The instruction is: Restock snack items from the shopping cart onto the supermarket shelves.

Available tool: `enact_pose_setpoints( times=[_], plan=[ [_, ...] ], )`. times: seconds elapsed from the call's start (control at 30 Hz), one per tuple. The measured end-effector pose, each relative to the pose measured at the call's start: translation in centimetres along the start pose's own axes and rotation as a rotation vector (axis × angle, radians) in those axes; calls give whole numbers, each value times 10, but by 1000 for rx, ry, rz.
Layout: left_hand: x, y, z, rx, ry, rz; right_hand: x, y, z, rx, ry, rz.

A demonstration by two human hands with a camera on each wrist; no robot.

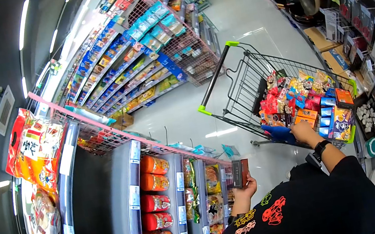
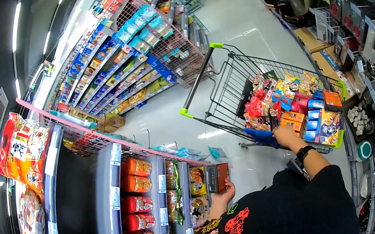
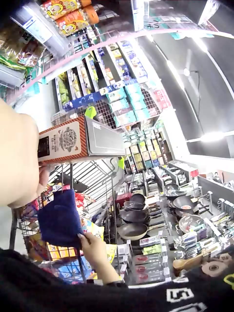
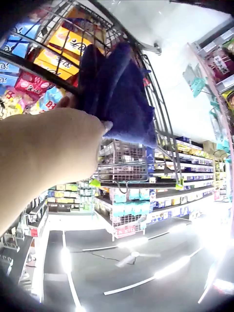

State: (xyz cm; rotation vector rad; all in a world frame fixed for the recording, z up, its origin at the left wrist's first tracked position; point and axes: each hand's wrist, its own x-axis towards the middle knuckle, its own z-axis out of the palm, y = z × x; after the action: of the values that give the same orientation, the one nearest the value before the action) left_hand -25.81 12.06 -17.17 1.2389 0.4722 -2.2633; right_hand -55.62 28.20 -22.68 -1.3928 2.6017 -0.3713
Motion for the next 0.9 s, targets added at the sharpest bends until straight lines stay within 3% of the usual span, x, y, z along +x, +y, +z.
enact_pose_setpoints(
  times=[0.03, 0.13, 0.17, 0.3, 0.4, 0.5, 0.53, 0.63, 0.7, 0.73, 0.83, 0.9],
  plan=[
    [2, 3, 1, 2, -14, -9, -2, -2, -13, 24, 37, -7],
    [8, 10, 2, 6, -61, -43, 1, -15, -25, 604, 422, 73],
    [8, 12, 4, 10, -83, -58, 3, -26, -42, 811, 455, 117],
    [16, 13, 15, 31, -260, -190, -2, -87, -129, 1031, 394, -107],
    [22, -2, 35, 92, -103, -20, 1, -129, -146, 1060, 445, -464],
    [18, -6, 45, 264, -444, -21, -3, -163, -147, 1026, 252, -630],
    [15, -7, 49, 232, -483, -25, 1, -171, -133, 1117, 249, -586],
    [24, 0, 52, 171, -237, 11, 1, -189, -110, 1289, 180, -415],
    [15, -2, 55, 188, -234, 64, 0, -194, -114, 1402, 128, -324],
    [14, -3, 57, 211, -231, 98, 6, -194, -111, 1340, 213, -386],
    [19, 0, 62, 289, -212, 138, 15, -188, -112, 1460, 104, -299],
    [24, 6, 66, 344, -194, 146, 21, -183, -111, 1631, -3, -127]
  ],
)
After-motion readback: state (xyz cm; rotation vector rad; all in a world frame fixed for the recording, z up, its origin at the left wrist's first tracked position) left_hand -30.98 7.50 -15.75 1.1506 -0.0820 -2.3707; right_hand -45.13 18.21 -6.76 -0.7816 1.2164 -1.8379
